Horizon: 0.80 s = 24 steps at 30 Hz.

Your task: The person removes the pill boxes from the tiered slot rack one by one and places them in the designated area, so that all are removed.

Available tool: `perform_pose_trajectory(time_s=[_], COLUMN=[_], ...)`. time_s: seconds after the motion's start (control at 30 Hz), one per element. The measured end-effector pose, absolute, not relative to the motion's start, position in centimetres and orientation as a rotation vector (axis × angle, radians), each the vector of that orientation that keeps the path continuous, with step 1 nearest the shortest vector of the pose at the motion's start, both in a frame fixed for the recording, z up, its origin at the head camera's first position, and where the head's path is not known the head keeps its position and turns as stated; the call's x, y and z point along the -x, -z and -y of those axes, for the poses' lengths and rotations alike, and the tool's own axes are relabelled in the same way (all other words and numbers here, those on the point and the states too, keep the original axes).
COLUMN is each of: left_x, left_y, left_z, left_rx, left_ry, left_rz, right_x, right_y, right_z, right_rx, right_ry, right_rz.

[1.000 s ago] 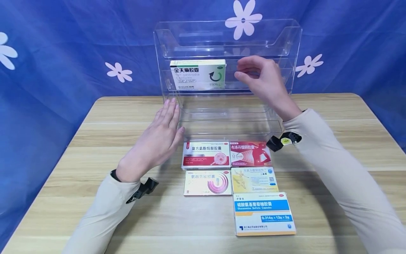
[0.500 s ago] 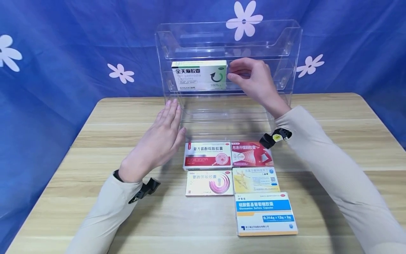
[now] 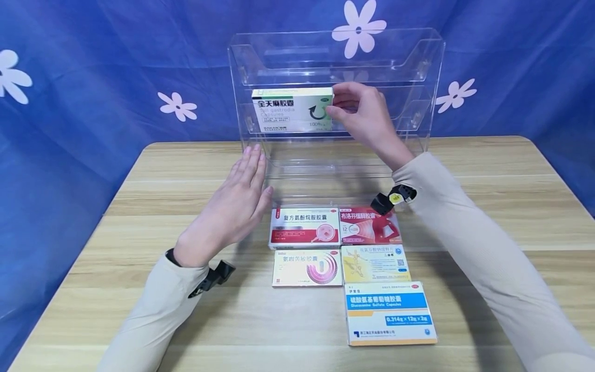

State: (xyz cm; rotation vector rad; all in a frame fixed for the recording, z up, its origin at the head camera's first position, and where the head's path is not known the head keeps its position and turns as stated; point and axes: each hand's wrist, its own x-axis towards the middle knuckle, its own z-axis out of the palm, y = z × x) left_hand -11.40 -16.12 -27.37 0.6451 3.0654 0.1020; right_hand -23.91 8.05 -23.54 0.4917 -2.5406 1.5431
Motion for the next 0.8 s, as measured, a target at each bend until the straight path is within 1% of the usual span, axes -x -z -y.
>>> perform_pose_trajectory(time_s=[0.53, 0.8], left_x=[11.4, 11.38], left_y=[27.18, 27.28], left_z=[15.97, 16.03], left_rx=[-0.652, -0.665], left_ry=[-0.117, -0.116], left_rz=[-3.07, -3.077], right_x=[23.68, 23.45], right_y=[23.33, 23.49], right_z=[-7.79, -7.96], right_rx=[-0.482, -0.521], right_ry=[-1.595, -1.621], right_rz=[2.431, 2.315])
